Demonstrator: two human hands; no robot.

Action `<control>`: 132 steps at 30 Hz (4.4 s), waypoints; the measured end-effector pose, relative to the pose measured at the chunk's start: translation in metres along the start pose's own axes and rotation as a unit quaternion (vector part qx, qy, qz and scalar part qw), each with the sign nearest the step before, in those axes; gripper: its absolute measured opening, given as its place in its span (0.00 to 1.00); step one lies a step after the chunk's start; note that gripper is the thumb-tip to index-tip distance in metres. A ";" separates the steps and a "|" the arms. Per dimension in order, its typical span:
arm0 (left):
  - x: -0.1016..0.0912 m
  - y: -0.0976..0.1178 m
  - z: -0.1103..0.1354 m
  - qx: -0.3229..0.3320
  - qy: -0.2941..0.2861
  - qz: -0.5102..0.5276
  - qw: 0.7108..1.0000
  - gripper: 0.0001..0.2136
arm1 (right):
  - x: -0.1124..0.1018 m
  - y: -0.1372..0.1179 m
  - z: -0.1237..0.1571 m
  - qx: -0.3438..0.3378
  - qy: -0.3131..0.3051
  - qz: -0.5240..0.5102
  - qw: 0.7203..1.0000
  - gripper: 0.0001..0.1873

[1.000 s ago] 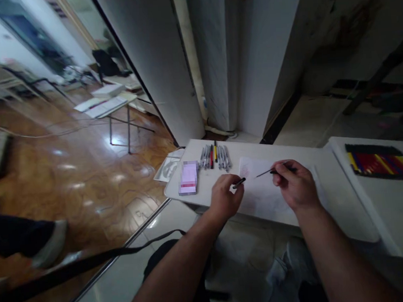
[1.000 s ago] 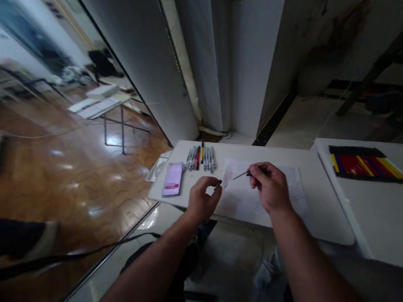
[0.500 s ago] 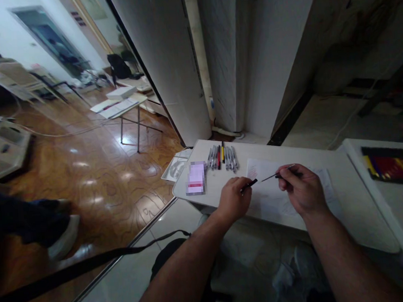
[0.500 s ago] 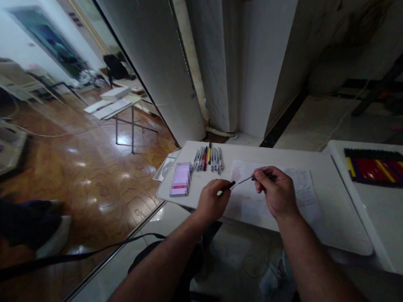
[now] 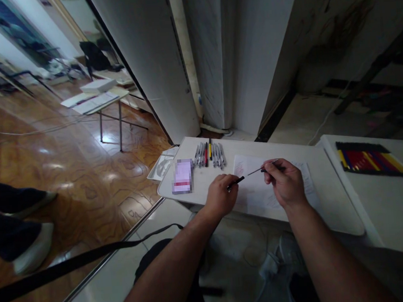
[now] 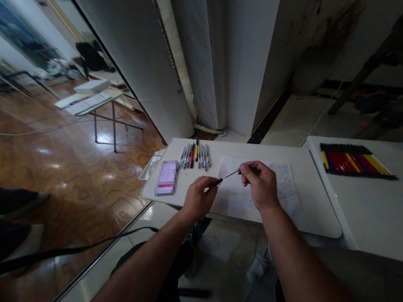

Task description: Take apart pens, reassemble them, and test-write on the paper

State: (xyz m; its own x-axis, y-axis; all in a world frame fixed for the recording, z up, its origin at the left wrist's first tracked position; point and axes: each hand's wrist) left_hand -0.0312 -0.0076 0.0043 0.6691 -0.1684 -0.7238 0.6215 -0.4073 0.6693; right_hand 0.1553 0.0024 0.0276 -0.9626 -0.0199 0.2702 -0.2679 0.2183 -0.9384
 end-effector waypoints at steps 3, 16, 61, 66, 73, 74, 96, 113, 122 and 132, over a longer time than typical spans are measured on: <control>0.000 0.001 0.000 0.003 -0.004 -0.003 1.000 0.10 | 0.001 0.000 0.001 0.005 -0.005 0.053 0.999 0.08; -0.001 0.002 0.001 0.015 -0.001 -0.017 1.000 0.09 | 0.014 0.015 0.013 0.074 -0.077 0.197 0.974 0.12; -0.002 0.003 -0.004 -0.009 -0.014 0.012 1.000 0.07 | 0.012 0.025 0.008 0.068 -0.012 0.046 0.997 0.14; -0.003 0.003 -0.004 -0.015 -0.014 0.016 1.000 0.07 | 0.011 0.028 0.008 0.074 -0.017 0.039 0.996 0.13; -0.003 0.002 -0.003 -0.012 -0.016 0.015 1.000 0.07 | 0.011 0.028 0.010 0.074 -0.025 0.043 0.996 0.13; -0.003 0.002 -0.003 -0.011 -0.019 0.014 1.000 0.07 | 0.012 0.028 0.010 0.074 -0.026 0.046 0.996 0.13; -0.003 0.001 -0.003 -0.007 -0.027 0.003 1.000 0.09 | 0.013 0.024 0.009 0.060 -0.036 0.029 0.997 0.13; -0.003 0.002 -0.003 -0.006 -0.026 0.007 1.000 0.08 | 0.010 0.022 0.010 0.026 -0.021 0.208 0.978 0.12; -0.005 0.002 -0.005 -0.023 -0.022 -0.002 0.999 0.08 | 0.003 0.014 0.004 -0.004 0.012 0.122 0.992 0.12; -0.005 0.002 -0.005 -0.027 -0.022 -0.003 0.999 0.07 | -0.002 0.007 -0.001 -0.024 0.033 0.080 0.996 0.11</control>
State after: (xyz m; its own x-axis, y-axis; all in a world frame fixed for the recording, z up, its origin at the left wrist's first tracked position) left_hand -0.0316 -0.0029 0.0102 0.6480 -0.2062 -0.7332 0.6467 -0.3594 0.6727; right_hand 0.1557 0.0047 0.0204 -0.9875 0.0828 0.1339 -0.1083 0.2603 -0.9594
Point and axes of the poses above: each hand's wrist, its own z-axis away from the middle knuckle, its own x-axis out of the palm, y = z × x, and after that the axes turned 15 degrees about -y, right-handed
